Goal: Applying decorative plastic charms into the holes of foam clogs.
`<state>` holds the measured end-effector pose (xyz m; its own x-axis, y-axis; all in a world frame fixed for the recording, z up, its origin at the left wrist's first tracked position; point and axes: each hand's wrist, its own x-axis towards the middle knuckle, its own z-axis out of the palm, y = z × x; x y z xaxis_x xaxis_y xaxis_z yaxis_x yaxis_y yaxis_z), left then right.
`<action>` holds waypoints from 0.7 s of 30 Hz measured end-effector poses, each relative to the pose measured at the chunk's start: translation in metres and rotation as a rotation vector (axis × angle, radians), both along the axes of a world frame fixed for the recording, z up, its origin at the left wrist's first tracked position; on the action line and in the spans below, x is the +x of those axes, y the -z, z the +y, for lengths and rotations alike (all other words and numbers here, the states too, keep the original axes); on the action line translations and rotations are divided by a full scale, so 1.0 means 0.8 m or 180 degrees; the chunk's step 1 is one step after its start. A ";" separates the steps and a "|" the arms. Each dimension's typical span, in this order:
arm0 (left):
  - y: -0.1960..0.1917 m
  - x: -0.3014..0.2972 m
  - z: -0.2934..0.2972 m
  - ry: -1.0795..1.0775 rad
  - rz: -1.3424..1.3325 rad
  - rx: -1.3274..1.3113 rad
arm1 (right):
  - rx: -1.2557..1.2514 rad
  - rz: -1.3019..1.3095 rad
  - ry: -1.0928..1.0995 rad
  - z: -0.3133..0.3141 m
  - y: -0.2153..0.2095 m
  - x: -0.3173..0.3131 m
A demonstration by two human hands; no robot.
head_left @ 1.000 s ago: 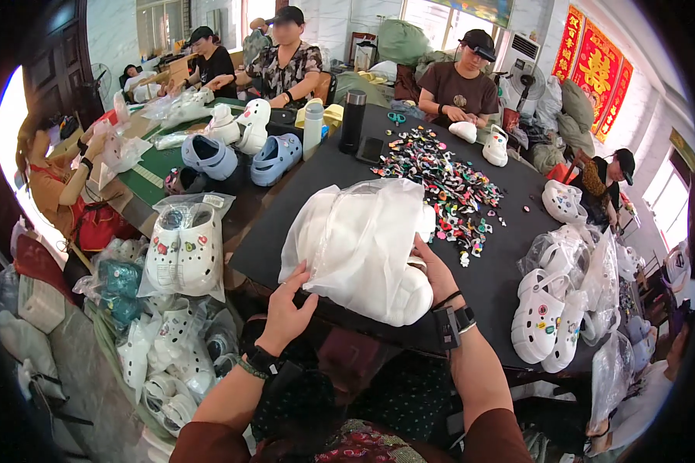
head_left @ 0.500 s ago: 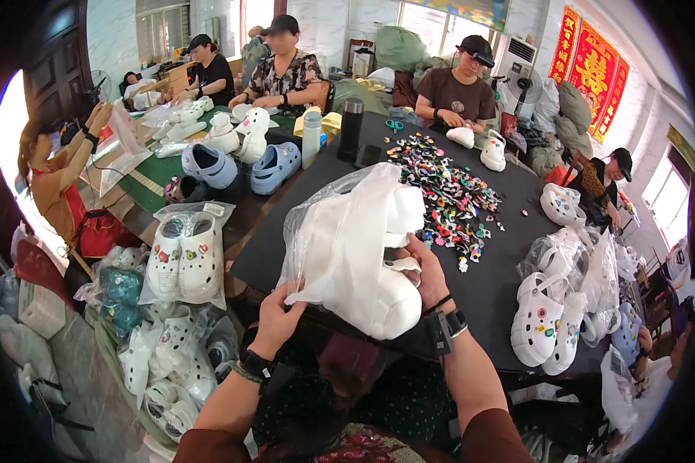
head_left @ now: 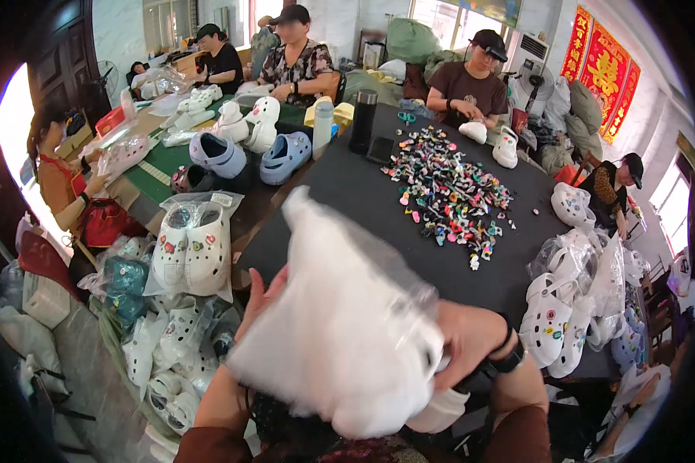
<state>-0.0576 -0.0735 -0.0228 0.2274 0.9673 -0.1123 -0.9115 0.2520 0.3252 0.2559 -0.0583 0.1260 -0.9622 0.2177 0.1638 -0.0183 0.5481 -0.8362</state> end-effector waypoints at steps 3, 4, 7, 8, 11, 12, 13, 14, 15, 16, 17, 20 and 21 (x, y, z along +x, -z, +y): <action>0.029 -0.009 -0.024 0.0050 0.0664 0.0168 | 0.1239 -0.1499 -0.0613 -0.037 -0.036 -0.032; 0.033 -0.013 -0.031 0.0111 0.0863 0.0275 | 0.1184 -0.1308 -0.0663 -0.049 -0.034 -0.029; 0.045 -0.017 -0.036 0.0136 0.1168 0.0361 | 0.1553 -0.1655 -0.0564 -0.065 -0.049 -0.021; 0.045 -0.019 -0.028 0.0070 0.1285 0.0371 | 0.1556 -0.1584 -0.0331 -0.064 -0.049 -0.012; 0.073 -0.053 -0.036 -0.0203 0.1625 0.0463 | 0.2162 -0.1923 -0.0009 -0.055 -0.070 0.006; 0.080 -0.070 -0.041 -0.0310 0.1751 0.0488 | 0.2274 -0.1922 0.0030 -0.052 -0.074 0.010; 0.093 -0.097 -0.056 -0.0391 0.1879 0.0537 | 0.2404 -0.1942 0.0150 -0.050 -0.079 0.016; 0.108 -0.110 -0.073 -0.0463 0.2000 0.0602 | 0.2669 -0.1952 0.0330 -0.051 -0.083 0.023; 0.117 -0.147 -0.077 -0.0546 0.2118 0.0662 | 0.2935 -0.1959 0.0499 -0.052 -0.083 0.030; 0.097 -0.171 -0.046 -0.0697 0.2246 0.0672 | 0.3040 -0.1813 0.0658 -0.050 -0.078 0.032; 0.126 -0.202 -0.073 -0.0748 0.2352 0.0748 | 0.3088 -0.1890 0.0849 -0.047 -0.083 0.041; 0.117 -0.302 -0.069 -0.1219 0.2750 0.0756 | 0.3418 -0.1707 0.1200 -0.026 -0.066 0.056; 0.128 -0.298 -0.089 -0.1375 0.2898 0.0775 | 0.3462 -0.1688 0.1348 -0.020 -0.063 0.066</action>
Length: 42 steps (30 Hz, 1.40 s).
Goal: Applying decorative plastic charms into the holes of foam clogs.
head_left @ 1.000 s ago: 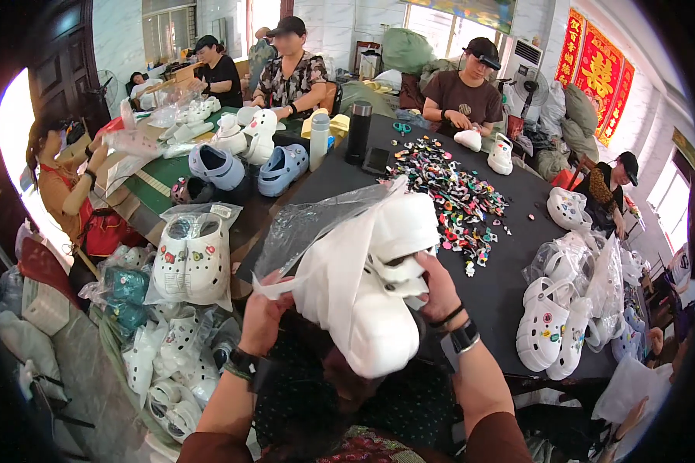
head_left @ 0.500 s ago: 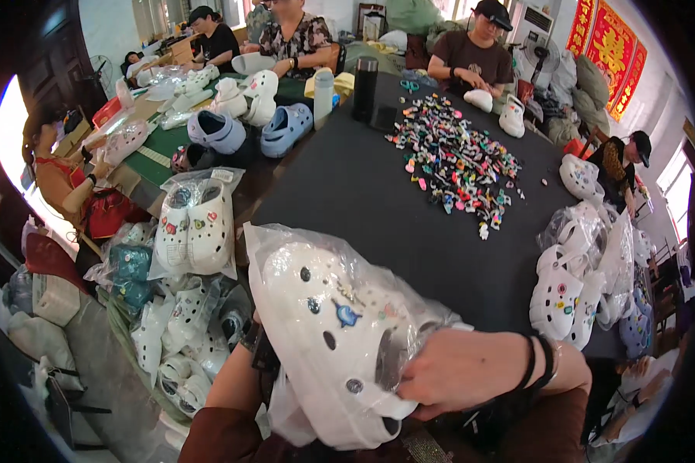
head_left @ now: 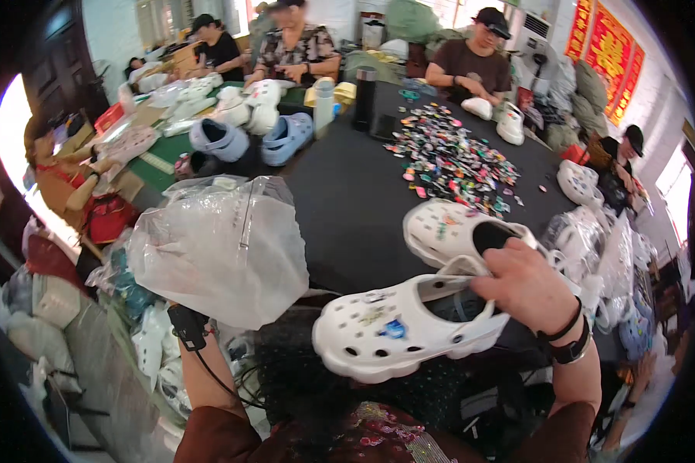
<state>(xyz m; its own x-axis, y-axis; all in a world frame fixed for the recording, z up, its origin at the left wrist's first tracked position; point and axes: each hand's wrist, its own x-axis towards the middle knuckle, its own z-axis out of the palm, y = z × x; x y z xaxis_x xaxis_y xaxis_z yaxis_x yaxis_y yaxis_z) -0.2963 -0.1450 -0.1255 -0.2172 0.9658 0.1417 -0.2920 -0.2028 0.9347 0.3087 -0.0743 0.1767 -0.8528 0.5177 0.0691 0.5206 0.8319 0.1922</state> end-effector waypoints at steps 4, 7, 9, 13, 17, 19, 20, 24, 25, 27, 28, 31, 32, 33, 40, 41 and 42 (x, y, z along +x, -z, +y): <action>-0.023 0.038 -0.032 -0.0944 0.0590 0.0114 | 0.0279 0.0632 0.0368 0.010 0.033 0.011; -0.059 0.046 -0.005 -0.1672 0.1020 0.0169 | 0.0381 0.1051 0.0517 0.017 0.044 0.005; -0.067 0.043 -0.006 -0.2032 0.1307 0.0206 | 0.0671 0.1333 0.0651 0.026 0.041 -0.006; -0.073 0.028 -0.013 -0.2688 0.1858 0.0272 | 0.0918 0.1552 0.0583 0.059 0.040 -0.025; -0.078 0.003 -0.037 -0.3457 0.2459 0.0225 | 0.1168 0.1578 0.0480 0.079 0.055 -0.057; -0.080 -0.008 -0.052 -0.3830 0.2771 0.0128 | 0.0982 0.1233 0.0563 0.093 0.080 -0.064; -0.080 -0.019 -0.063 -0.4000 0.2927 0.0073 | 0.0941 0.1242 0.0467 0.102 0.100 -0.063; -0.068 -0.066 -0.113 -0.4502 0.3524 -0.0125 | 0.0065 0.0878 0.0399 0.097 0.141 -0.081; -0.077 -0.086 -0.130 -0.4567 0.3534 0.0062 | 0.0158 0.0810 0.0277 0.094 0.137 -0.087; -0.097 -0.103 -0.164 -0.4516 0.2581 0.0036 | 0.0271 0.0694 0.0215 0.096 0.141 -0.086; -0.106 -0.107 -0.178 -0.4432 0.1629 0.0042 | 0.0126 0.0720 0.0317 0.099 0.144 -0.085; -0.109 -0.113 -0.200 -0.5274 0.4334 -0.0850 | -0.0081 0.0820 0.0391 0.090 0.140 -0.088; -0.096 -0.130 -0.212 -0.5271 0.4351 -0.0879 | -0.0105 0.0814 0.0378 0.088 0.138 -0.088; -0.075 -0.158 -0.240 -0.5477 0.3931 -0.0209 | -0.0135 0.0827 0.0347 0.085 0.136 -0.091; -0.125 -0.117 -0.216 -0.6138 0.1035 0.0686 | -0.0427 0.0784 0.0454 0.064 0.121 -0.080; -0.124 -0.120 -0.221 -0.6282 0.1917 0.0179 | -0.0552 0.0769 0.0506 0.059 0.116 -0.077; -0.119 -0.126 -0.217 -0.6240 0.1902 0.0202 | -0.0666 0.0766 0.0589 0.053 0.112 -0.071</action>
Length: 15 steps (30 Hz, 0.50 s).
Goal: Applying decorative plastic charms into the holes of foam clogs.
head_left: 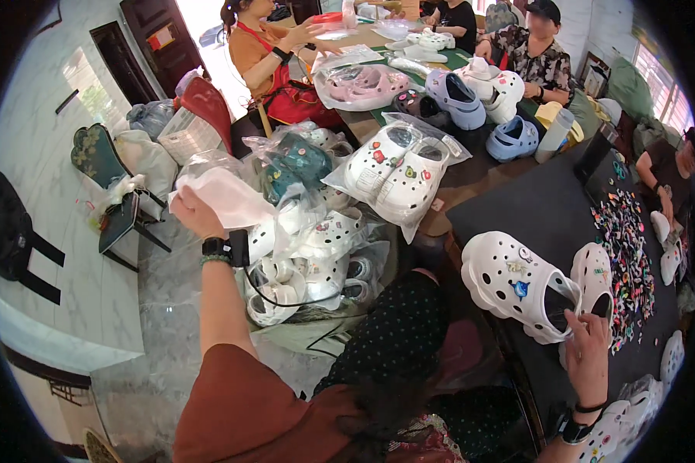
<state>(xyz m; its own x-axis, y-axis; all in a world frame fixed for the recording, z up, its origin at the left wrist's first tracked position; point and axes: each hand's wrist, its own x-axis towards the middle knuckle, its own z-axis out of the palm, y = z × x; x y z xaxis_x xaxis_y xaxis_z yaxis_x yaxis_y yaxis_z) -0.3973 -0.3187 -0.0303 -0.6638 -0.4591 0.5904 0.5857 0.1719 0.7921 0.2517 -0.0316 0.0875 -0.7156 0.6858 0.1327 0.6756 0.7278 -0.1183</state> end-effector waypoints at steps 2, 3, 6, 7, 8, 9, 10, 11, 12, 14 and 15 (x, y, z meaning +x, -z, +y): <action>0.027 -0.019 0.016 -0.1105 0.1010 -0.1552 | 0.0142 0.0127 -0.0073 -0.004 -0.001 0.006; 0.053 -0.027 0.025 -0.0880 0.0818 -0.2076 | 0.0287 0.0220 -0.0115 -0.007 -0.001 0.014; 0.141 -0.019 0.046 0.0289 -0.0392 -0.2911 | 0.0220 0.0264 -0.0032 -0.007 -0.001 0.007; 0.179 -0.029 0.037 0.0741 -0.0905 -0.3776 | 0.0267 0.0249 -0.0079 -0.009 -0.005 0.004; 0.210 -0.013 0.035 0.1267 -0.1215 -0.4282 | 0.0170 0.0324 -0.0134 -0.010 -0.005 -0.002; 0.248 -0.035 0.010 0.1736 -0.0668 -0.5493 | 0.0125 0.0406 -0.0193 -0.015 -0.014 -0.001; 0.272 -0.055 -0.008 0.2088 -0.0805 -0.6847 | 0.0064 0.0543 -0.0291 -0.015 -0.016 0.005; 0.291 -0.025 0.037 0.2194 -0.1425 -0.6478 | 0.0077 0.0498 -0.0148 -0.021 -0.016 0.009; 0.296 0.010 0.073 0.2259 -0.2053 -0.6104 | 0.0087 0.0477 -0.0027 -0.027 -0.018 0.018; 0.296 0.022 0.067 0.1975 -0.2625 -0.5429 | 0.0099 0.0526 0.0036 -0.027 -0.016 0.034; 0.288 0.026 0.068 0.1774 -0.2718 -0.5554 | 0.0141 0.0617 0.0086 -0.027 -0.014 0.042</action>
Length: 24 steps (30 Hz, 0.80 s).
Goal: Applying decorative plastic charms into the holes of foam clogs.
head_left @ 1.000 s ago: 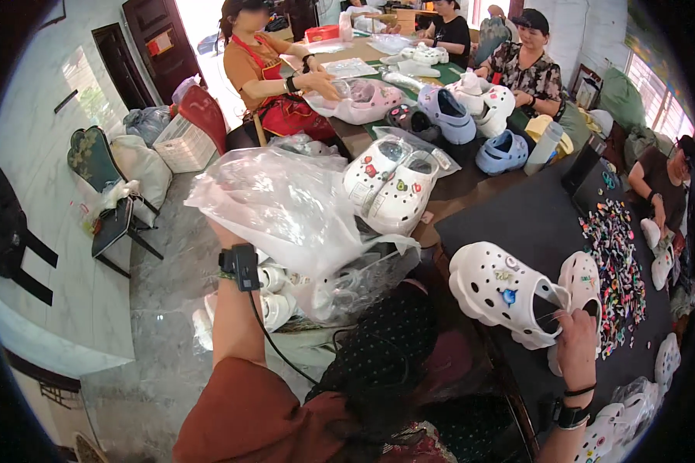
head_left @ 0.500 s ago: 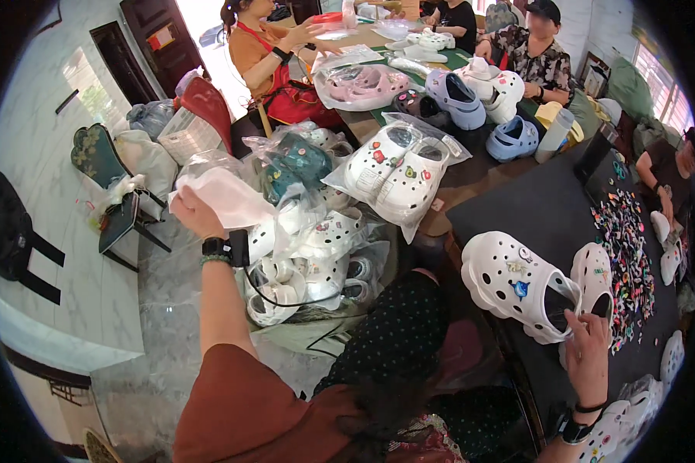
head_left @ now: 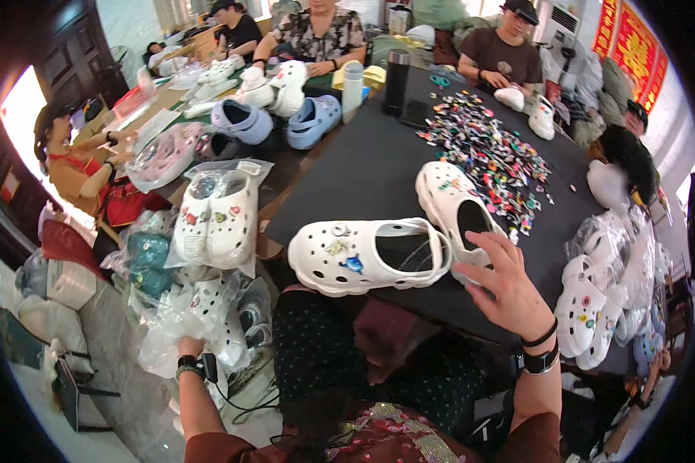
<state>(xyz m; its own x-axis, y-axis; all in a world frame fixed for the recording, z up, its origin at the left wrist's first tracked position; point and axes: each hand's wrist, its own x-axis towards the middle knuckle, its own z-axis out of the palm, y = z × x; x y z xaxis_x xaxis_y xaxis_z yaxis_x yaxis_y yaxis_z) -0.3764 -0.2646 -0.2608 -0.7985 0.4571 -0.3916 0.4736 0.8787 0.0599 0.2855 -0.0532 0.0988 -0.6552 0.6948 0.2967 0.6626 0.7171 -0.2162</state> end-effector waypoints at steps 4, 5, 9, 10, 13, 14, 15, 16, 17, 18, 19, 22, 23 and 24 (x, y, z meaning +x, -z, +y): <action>-0.078 0.074 0.032 0.0561 0.0707 -0.0030 | 0.0061 0.0036 0.0444 0.001 0.008 0.030; -0.120 0.102 0.045 0.0552 0.0871 0.0131 | 0.0097 0.0159 0.0583 -0.006 0.015 0.052; -0.147 0.092 0.035 0.0920 0.0899 0.0232 | 0.0046 0.0231 0.0632 0.003 0.034 0.059; -0.153 0.099 0.035 0.0856 0.1233 0.0334 | -0.0029 0.0295 0.0721 0.002 0.037 0.055; -0.193 0.131 0.046 0.0815 0.1769 0.0518 | -0.0121 0.0231 0.0921 0.005 0.054 0.062; -0.227 0.158 0.061 0.0620 0.1265 0.0672 | -0.0261 0.0333 0.1100 0.004 0.056 0.060; -0.255 0.176 0.065 0.0382 0.0788 0.0797 | -0.0413 0.0459 0.1232 0.002 0.060 0.059; -0.266 0.182 0.068 0.0622 0.0894 0.0938 | -0.0466 0.0466 0.1200 0.004 0.064 0.061; -0.234 0.142 0.066 0.1283 0.1473 0.0900 | -0.0468 0.0532 0.1143 0.007 0.070 0.063; -0.247 0.158 0.075 0.1423 0.1402 0.1379 | -0.0515 0.0635 0.1118 0.009 0.077 0.063; -0.261 0.179 0.090 0.1552 0.1326 0.1860 | -0.0561 0.0737 0.1088 0.009 0.082 0.063; -0.293 0.243 0.129 0.1411 0.0243 0.2883 | -0.0581 0.1033 0.0995 0.013 0.094 0.054; -0.300 0.267 0.140 0.1679 0.0278 0.3096 | -0.0581 0.1233 0.0905 0.015 0.099 0.053; -0.313 0.298 0.149 0.2045 0.0319 0.3248 | -0.0585 0.1321 0.0902 0.017 0.104 0.049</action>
<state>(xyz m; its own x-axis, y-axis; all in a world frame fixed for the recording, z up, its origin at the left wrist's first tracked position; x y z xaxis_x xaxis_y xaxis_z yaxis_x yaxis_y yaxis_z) -0.1383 -0.1453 -0.0103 -0.3184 0.8442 0.4313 0.8487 0.0512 0.5264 0.3245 -0.0397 0.0157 -0.2878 0.8923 0.3477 0.6568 0.4482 -0.6065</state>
